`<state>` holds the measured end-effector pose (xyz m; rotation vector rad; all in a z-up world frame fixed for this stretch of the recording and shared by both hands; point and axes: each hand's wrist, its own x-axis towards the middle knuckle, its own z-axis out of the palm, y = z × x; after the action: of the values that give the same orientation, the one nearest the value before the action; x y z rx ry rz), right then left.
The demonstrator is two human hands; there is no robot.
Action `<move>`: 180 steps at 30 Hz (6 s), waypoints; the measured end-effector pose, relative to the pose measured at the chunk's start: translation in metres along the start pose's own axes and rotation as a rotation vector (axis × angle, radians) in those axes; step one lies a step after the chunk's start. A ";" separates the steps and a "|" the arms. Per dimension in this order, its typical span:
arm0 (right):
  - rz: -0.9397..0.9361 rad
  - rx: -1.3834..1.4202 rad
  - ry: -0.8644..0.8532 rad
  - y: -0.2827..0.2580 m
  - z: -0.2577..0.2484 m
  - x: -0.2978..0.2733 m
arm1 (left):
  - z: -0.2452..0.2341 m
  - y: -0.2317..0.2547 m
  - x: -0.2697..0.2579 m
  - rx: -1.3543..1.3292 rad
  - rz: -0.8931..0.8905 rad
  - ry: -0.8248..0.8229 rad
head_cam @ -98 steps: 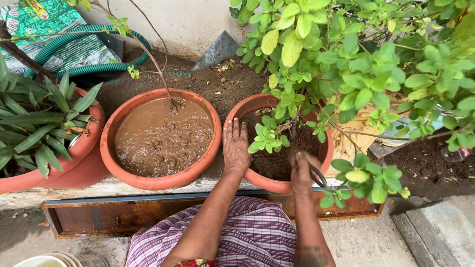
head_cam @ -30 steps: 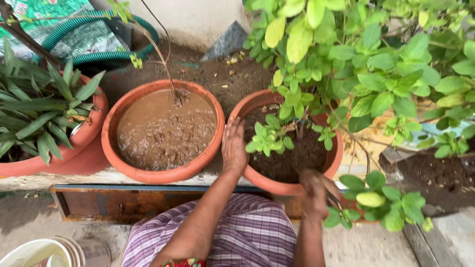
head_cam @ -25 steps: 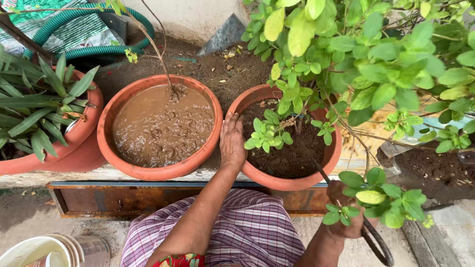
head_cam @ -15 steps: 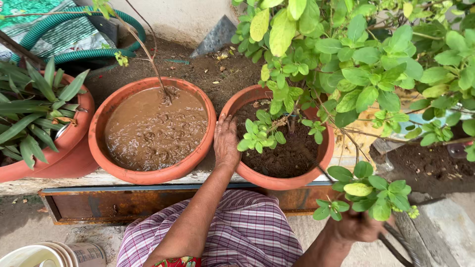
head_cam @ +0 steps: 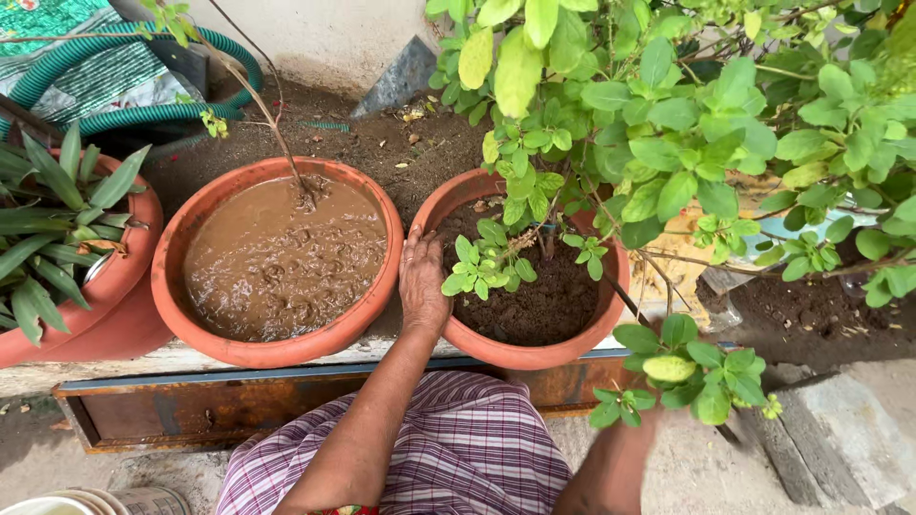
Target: The person uses a small metal tool to stir and dig into the soil of potted plants, adding water to the pots from a container to moisten the dirt.
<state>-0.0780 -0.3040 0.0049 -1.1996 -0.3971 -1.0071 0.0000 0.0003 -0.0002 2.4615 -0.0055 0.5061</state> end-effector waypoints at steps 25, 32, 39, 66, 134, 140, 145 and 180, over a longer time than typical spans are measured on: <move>0.001 -0.026 -0.015 0.005 0.030 0.022 | -0.001 0.002 0.000 0.008 -0.036 -0.028; 0.106 -0.023 -0.040 -0.006 0.024 0.022 | 0.001 -0.001 0.003 0.000 -0.018 0.014; 0.100 -0.119 -0.056 0.000 0.031 0.001 | -0.003 0.004 0.001 -0.078 -0.005 0.072; 0.223 0.009 -0.185 -0.015 0.021 0.008 | 0.002 -0.001 0.001 -0.058 -0.049 0.028; 0.070 -0.031 -0.441 -0.074 0.159 -0.023 | -0.106 -0.026 -0.109 -0.252 0.282 -0.155; 0.144 0.274 -0.426 -0.058 0.231 -0.050 | -0.179 -0.049 -0.143 -0.202 0.286 -0.084; 0.527 0.319 -0.581 -0.014 0.283 -0.093 | -0.238 -0.113 -0.197 -0.088 0.138 0.062; 0.662 0.163 -0.605 -0.008 0.284 -0.138 | -0.320 -0.429 -0.428 -0.820 -1.457 0.526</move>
<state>-0.0903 0.0117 0.0112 -1.3433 -0.4917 -0.0286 -0.4582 0.4822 -0.1651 1.0025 1.3510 0.3157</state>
